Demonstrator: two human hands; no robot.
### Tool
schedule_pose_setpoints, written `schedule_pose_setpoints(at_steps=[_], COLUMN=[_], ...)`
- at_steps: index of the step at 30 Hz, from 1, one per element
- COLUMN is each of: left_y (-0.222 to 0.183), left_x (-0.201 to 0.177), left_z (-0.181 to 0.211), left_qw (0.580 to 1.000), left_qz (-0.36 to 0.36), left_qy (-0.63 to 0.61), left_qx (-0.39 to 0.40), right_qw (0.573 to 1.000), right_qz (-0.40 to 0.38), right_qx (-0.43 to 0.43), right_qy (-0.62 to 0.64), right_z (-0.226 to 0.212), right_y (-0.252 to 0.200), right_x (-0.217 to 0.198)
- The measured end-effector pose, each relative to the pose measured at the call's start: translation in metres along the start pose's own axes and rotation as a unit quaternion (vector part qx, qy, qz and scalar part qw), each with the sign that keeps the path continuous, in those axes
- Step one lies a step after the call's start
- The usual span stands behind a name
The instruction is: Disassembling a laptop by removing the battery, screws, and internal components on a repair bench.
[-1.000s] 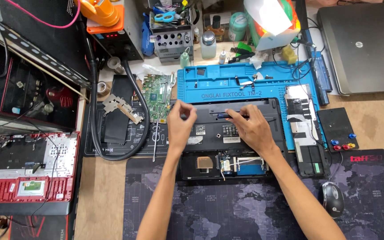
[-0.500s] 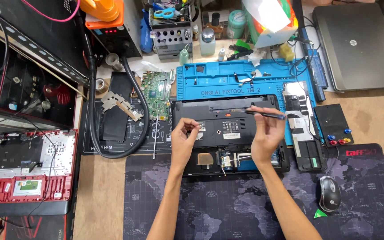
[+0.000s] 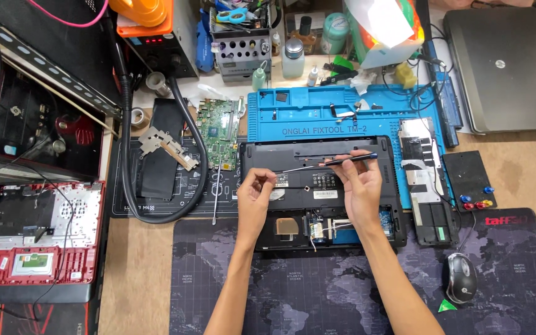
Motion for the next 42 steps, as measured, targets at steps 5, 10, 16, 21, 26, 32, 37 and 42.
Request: schedule_pose_setpoints(at_steps=[5,10,16,21,26,32,37,42], left_y=[-0.001,-0.001,-0.001,-0.002,-0.002,0.001,0.009,0.021], left_x=[-0.001,0.001,0.002,0.004,0.005,0.006,-0.019,-0.038], left_z=[0.005,0.007,0.007,0.010,0.007,0.004,0.028,0.015], left_qw=[1.000,1.000,1.000,1.000,1.000,0.999,0.992,0.980], left_qz=[0.002,-0.002,-0.003,-0.010,-0.017,-0.035,-0.017,0.001], left_qy=[-0.011,-0.013,-0.010,0.002,0.020,0.025,0.123,0.181], left_qx=[-0.001,0.002,0.001,-0.007,-0.008,0.000,0.036,0.081], right_qw=[1.000,1.000,1.000,1.000,1.000,1.000,1.000,0.999], right_qz=[-0.002,-0.006,-0.005,0.000,0.015,0.002,0.023,0.043], right_qx=[-0.005,-0.007,-0.013,-0.015,-0.005,-0.003,-0.009,-0.026], right_qy=[0.006,-0.002,0.000,0.005,0.010,0.024,0.010,-0.018], right_z=[0.002,0.002,0.003,0.002,0.024,-0.006,-0.014,-0.010], right_y=[-0.001,-0.001,-0.001,-0.002,-0.002,-0.004,-0.007,0.007], right_x=[-0.003,-0.001,-0.003,-0.004,-0.030,0.005,0.007,0.010])
Point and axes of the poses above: each hand's wrist, its own y-axis towards the middle knuckle, its own x-axis out of the palm, z = x × y, the point moved 10 cm from there along y, towards the middle knuckle, and after that the axes turned 10 degrees about -z, right-handed, at the moved point
